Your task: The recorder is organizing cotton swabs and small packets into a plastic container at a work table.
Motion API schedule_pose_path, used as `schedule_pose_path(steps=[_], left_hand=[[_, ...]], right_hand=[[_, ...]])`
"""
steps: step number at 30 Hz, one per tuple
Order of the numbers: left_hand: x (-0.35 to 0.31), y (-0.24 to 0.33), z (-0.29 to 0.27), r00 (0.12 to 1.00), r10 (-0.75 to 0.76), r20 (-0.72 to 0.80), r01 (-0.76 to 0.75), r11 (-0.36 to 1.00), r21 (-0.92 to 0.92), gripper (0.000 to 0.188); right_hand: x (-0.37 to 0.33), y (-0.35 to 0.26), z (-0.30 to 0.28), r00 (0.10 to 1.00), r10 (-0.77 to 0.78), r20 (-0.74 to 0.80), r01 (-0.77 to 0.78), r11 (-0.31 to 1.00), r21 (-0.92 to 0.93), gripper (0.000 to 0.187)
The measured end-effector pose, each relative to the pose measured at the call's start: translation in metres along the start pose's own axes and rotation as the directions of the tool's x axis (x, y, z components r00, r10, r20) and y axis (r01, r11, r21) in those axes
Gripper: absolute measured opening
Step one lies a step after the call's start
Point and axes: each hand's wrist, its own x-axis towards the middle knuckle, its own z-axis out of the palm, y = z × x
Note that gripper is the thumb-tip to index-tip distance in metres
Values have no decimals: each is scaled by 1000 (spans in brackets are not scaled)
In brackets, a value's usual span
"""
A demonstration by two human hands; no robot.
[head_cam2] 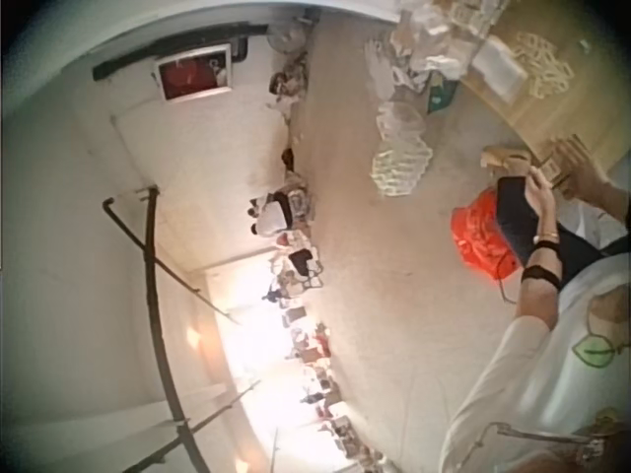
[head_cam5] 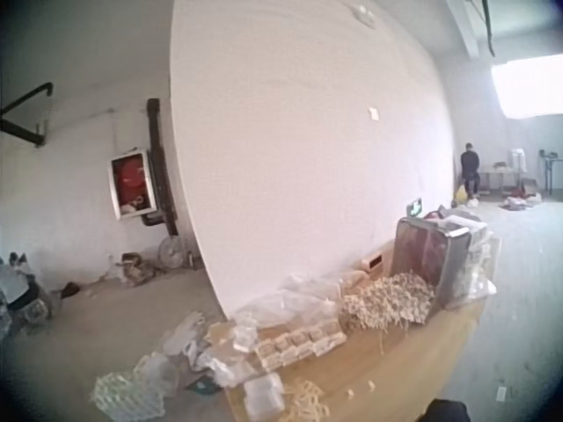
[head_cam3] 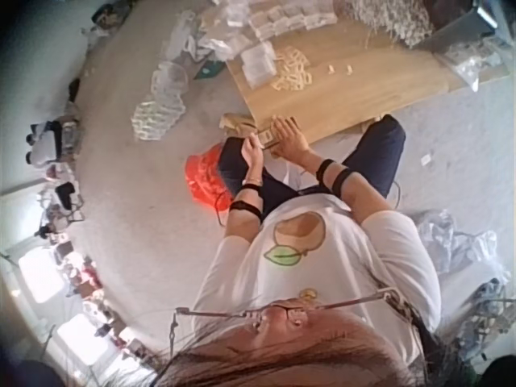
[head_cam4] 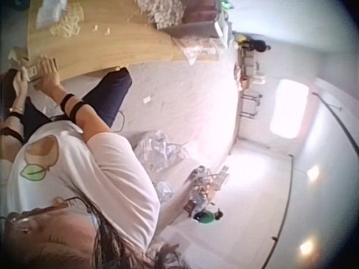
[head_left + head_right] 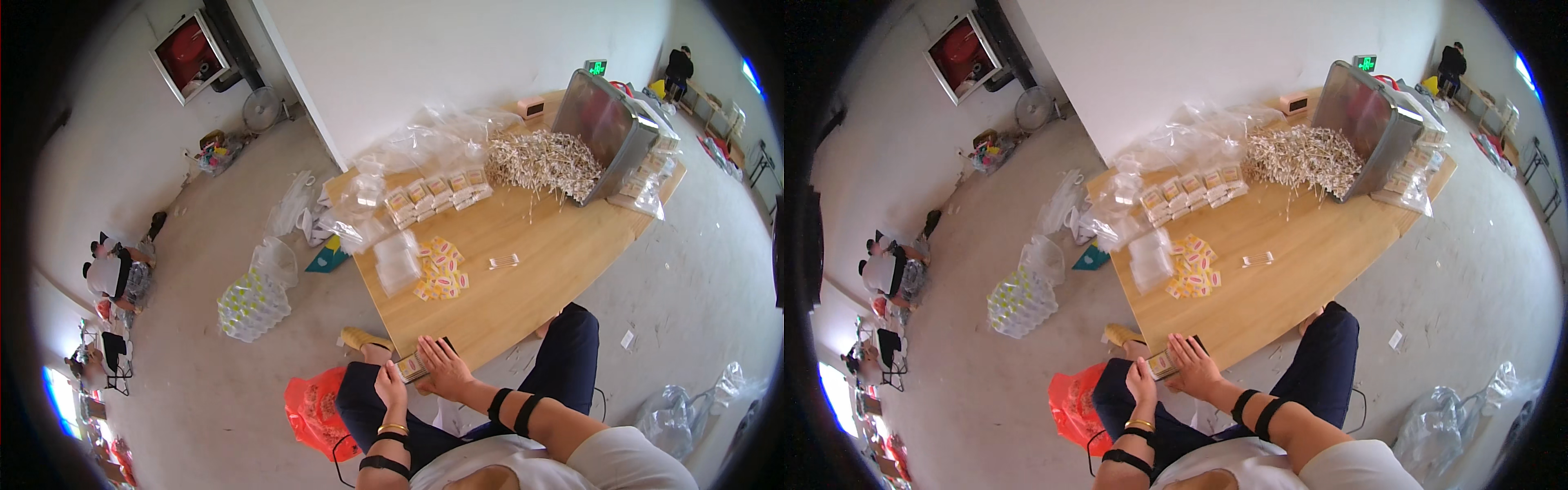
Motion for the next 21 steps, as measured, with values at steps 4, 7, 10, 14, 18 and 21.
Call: schedule_pose_path(steps=[4, 7, 10, 14, 18, 21], left_hand=[[0, -13, 4, 1000, 15, 12, -15, 1000, 3, 46], [-2, -21, 1, 998, -6, 61, 8, 999, -34, 48], [3, -50, -13, 998, 65, -24, -69, 971, -228, 48], [17, 13, -16, 974, 207, -88, -209, 978, -8, 51], [18, 100, 8, 867, 482, 127, -481, 876, -43, 58], [17, 156, 62, 663, 636, 395, -663, 744, -84, 65]], right_hand=[[3, -7, -8, 999, 36, 39, -37, 999, 34, 91], [3, 12, -1, 1000, 3, 12, -3, 999, 49, 88], [9, 51, -8, 970, 69, -232, 1, 958, 287, 71], [-11, 168, -13, 866, 424, -267, -350, 893, 282, 60], [0, 229, -36, 644, 696, -316, -552, 709, 438, 55], [9, 273, -39, 539, 779, -319, -564, 616, 550, 53]])
